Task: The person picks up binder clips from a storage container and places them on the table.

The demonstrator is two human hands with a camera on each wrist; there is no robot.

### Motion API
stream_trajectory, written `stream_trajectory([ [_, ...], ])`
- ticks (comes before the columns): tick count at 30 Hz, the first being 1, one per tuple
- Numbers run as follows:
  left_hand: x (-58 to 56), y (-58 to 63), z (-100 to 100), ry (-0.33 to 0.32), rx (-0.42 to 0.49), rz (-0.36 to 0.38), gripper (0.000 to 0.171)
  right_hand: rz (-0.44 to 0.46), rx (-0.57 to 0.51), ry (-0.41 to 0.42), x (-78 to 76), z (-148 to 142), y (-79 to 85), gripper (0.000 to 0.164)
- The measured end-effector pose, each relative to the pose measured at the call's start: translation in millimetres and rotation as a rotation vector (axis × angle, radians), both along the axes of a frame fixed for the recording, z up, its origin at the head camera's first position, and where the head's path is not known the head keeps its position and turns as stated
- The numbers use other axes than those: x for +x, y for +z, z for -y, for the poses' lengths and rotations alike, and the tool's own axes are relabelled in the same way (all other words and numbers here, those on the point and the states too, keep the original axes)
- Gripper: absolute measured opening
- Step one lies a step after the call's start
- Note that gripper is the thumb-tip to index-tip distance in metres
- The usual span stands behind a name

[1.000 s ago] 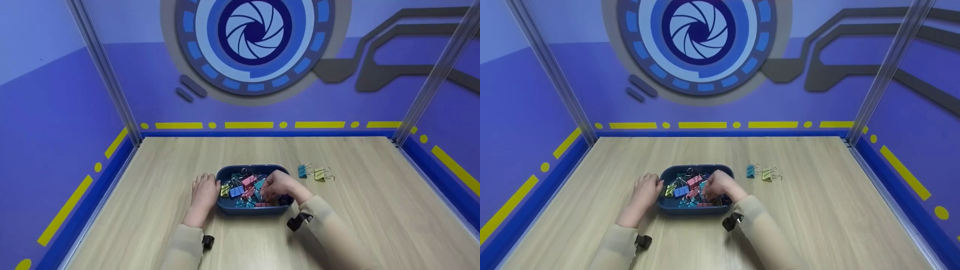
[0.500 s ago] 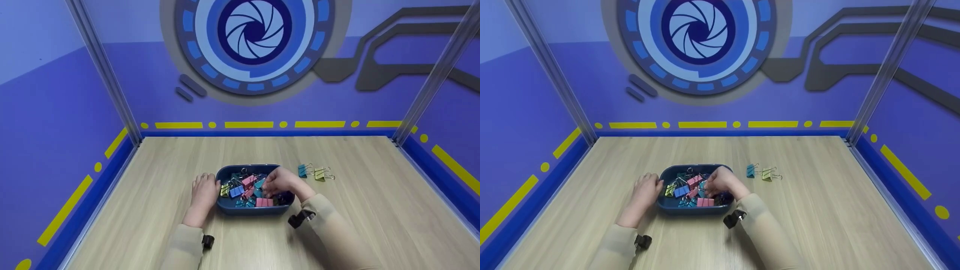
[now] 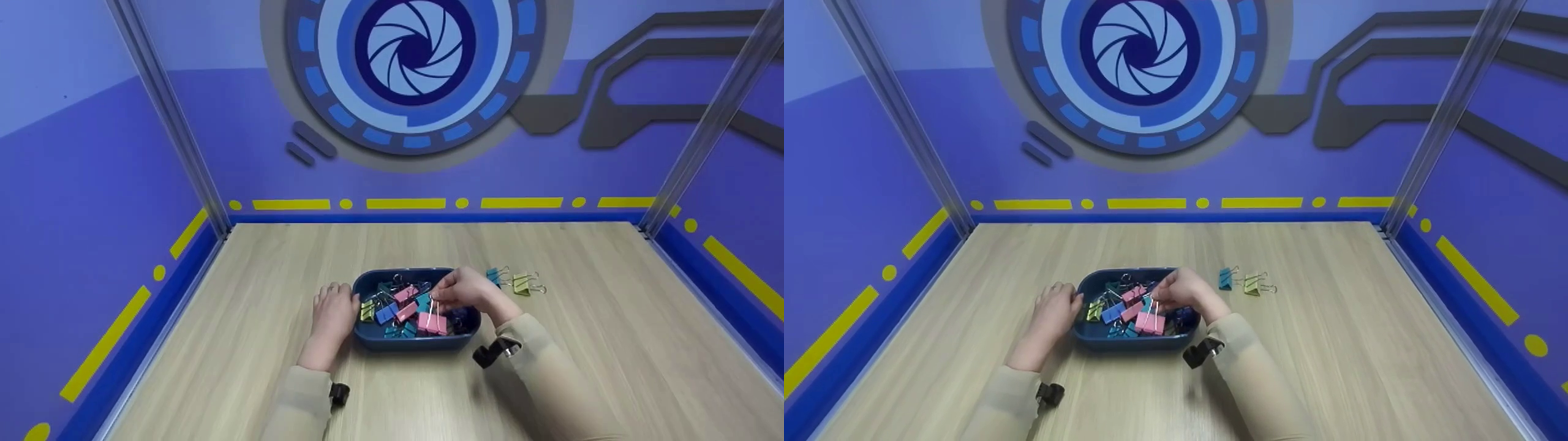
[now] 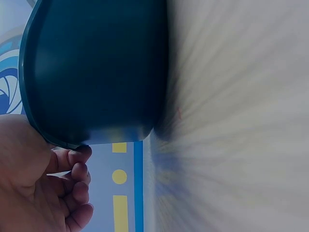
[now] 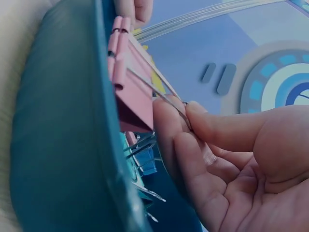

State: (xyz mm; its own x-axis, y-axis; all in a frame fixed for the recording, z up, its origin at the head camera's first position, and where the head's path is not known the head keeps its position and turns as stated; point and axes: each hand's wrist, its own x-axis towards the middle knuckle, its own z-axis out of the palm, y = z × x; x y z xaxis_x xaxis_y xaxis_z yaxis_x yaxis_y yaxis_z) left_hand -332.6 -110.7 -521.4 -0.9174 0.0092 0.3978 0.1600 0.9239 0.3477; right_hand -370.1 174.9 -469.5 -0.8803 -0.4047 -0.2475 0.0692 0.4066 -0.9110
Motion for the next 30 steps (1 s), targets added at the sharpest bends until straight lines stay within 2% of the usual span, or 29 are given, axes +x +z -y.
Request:
stream_trajectory([
  [10,-1.7,0.4,1,0.007,-0.004,0.022,0.024,0.050,-0.094,-0.040,2.2,-4,12.0,0.024],
  [19,-2.2,-1.3,1,0.009,0.014,0.021,0.024,0.077,-0.320,-0.078,5.8,-19,21.6,0.028],
  [21,-2.4,-1.6,1,0.008,0.018,0.011,0.023,0.066,-0.356,-0.096,6.7,-25,23.8,0.028],
  [25,-1.8,-1.3,1,0.007,0.021,0.001,0.023,0.056,-0.424,-0.153,7.4,-40,26.6,0.017],
  [30,-1.7,-0.6,0,0.009,0.019,0.019,0.023,0.028,-0.448,-0.241,7.5,-63,26.4,0.014],
])
